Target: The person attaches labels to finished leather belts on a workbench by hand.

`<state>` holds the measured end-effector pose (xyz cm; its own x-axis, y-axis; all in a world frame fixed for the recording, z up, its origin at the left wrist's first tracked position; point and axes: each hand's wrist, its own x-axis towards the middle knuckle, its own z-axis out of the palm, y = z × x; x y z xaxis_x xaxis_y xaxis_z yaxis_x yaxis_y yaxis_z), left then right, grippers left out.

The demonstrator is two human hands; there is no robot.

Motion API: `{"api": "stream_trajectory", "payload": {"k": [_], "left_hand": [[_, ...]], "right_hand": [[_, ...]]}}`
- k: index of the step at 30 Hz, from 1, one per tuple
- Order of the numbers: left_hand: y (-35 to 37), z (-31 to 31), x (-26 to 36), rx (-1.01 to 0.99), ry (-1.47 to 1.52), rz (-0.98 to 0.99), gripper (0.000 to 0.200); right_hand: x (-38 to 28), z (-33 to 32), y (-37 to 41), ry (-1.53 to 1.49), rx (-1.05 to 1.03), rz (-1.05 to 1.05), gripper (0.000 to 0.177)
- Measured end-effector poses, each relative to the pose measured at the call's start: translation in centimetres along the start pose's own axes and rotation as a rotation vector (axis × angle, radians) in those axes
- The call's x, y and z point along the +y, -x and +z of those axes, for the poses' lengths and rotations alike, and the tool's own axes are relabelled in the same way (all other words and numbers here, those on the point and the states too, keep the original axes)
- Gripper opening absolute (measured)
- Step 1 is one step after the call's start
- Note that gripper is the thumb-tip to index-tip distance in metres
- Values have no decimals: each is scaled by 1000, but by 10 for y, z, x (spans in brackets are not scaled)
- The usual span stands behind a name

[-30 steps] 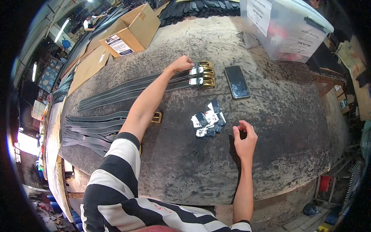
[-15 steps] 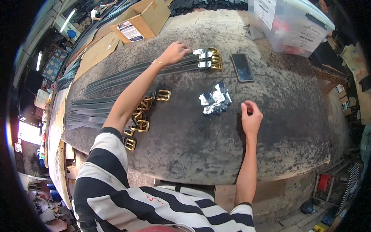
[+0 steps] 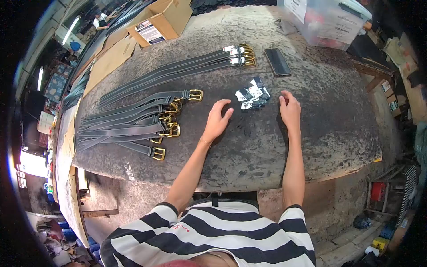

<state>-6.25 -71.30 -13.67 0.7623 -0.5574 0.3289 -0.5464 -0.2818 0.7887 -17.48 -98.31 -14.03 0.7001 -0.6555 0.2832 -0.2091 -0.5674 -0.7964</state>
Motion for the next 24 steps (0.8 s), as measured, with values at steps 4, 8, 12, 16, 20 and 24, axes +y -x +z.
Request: {"api": "stream_trajectory", "payload": {"k": [4,8,12,16,20,24], "left_hand": [[10,7,1,19,-90,58,32],[7,5,2,29,-131,91,26],[6,7,6,51,-100,37,24],[6,6,7,39,-111,25,22],[4,5,7,40,-102,47,20],[5,6,3,39,-116,25,20]], "right_hand": [[-4,12,-22,86,-11,-4,25],[-2,29,-34,228,-50,-234,31],[4,28,-34,309,-94,-288,23],[5,23,-37,174,-99,-277,11],[2,18,-38,-101,-184,-98,14],[-3,18,-34,-92,-108,-209,19]]}}
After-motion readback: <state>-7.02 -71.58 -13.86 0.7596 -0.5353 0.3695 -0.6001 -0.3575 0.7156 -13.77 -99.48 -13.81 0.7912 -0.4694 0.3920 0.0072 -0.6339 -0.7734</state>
